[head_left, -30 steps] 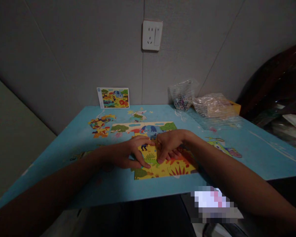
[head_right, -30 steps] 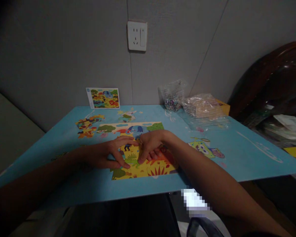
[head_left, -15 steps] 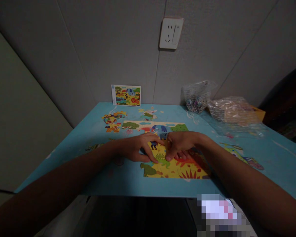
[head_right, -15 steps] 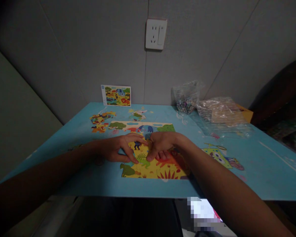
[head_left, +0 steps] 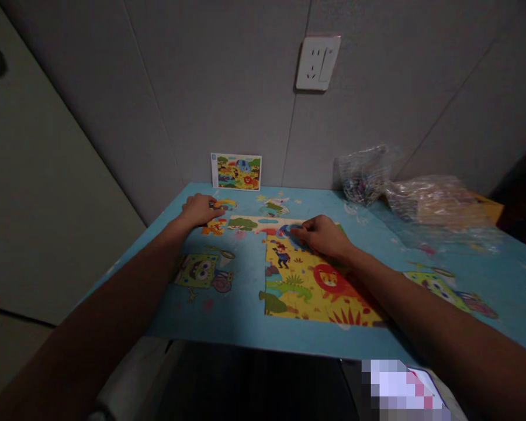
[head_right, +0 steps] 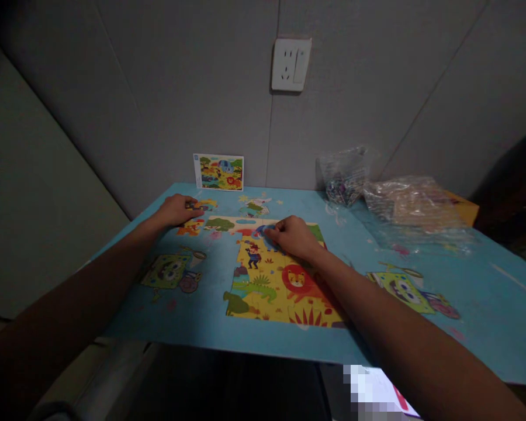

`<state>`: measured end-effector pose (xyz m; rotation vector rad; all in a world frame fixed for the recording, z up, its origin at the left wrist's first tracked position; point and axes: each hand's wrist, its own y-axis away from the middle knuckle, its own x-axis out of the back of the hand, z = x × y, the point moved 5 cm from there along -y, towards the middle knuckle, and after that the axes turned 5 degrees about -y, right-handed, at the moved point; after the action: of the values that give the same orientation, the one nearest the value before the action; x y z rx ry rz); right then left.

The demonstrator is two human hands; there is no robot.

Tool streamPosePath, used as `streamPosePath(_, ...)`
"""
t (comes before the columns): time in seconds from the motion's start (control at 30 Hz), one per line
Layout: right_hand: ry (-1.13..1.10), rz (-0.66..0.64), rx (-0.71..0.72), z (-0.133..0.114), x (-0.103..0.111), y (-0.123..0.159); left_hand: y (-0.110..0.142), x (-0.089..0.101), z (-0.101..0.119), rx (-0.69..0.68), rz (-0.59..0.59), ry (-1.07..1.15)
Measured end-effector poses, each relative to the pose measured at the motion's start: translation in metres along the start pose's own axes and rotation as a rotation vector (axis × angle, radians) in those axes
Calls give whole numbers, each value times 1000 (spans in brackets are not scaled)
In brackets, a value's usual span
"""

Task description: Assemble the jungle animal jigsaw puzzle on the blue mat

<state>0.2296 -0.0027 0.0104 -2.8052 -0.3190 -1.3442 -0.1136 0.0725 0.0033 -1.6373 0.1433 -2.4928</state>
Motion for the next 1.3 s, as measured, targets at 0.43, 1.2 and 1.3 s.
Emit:
streamPosePath(0.43, -16, 22, -8, -1, -2, 3, 10, 19, 18, -118, 248, 210)
streamPosePath(1.2, -183, -44, 352, -15, -11, 5, 31, 11, 66, -182, 66, 758)
streamPosePath(1.3, -208, -44, 346, -9, -13, 1, 18, 28, 26, 92, 359, 704)
